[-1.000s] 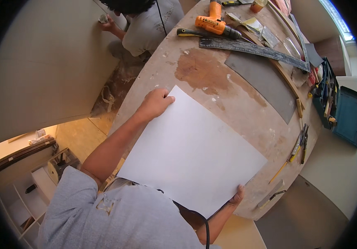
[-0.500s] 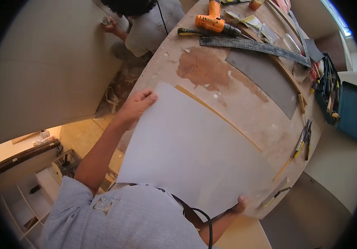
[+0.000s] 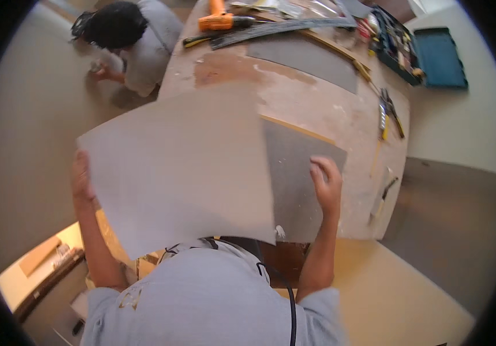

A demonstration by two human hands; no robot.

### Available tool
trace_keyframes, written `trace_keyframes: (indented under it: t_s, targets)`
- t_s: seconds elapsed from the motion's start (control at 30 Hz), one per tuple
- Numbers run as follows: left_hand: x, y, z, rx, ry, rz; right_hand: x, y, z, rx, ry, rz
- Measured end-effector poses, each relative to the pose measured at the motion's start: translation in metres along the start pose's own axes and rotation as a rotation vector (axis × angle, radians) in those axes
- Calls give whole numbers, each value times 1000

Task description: The person takes a wooden board and laminate sheets from a shelf, aligns a sheet on top of the board over a workbench, and presses the sheet down by hand and with a wooden block.

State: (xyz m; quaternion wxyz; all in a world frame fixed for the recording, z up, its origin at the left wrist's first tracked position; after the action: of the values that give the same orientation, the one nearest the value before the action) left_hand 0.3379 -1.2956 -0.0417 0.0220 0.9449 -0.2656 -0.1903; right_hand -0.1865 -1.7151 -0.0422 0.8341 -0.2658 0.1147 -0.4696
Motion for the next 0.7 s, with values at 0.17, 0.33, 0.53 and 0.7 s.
trace_keyframes:
  t_s: [0.17,0.33,0.53,0.7]
  targets:
    - [-14,-134,-24,-219,37,-9,54,41,22,-193,-104,-36]
    - [-51,-165,-19,-344,-11,36,84,94,19,-357,-221,50]
    - [-108,-231,6,-459,-14,-48,102,128,-4,-193,-64,169]
    - [-135,-253,27,-459,32,-34,110,141,1,-376,-153,168]
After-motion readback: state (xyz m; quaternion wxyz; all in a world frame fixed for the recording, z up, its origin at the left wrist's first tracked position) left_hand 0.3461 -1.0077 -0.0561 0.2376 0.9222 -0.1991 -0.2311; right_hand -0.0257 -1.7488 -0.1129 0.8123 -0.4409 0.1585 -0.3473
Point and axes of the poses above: each hand's wrist, its own x-axis towards the middle knuckle, its own y-axis out of the palm, z = x × y, the point moved 10 cm from there along x, towards the middle knuckle, and after that the axes turned 2 degrees about -z, right-handed, at the moved point
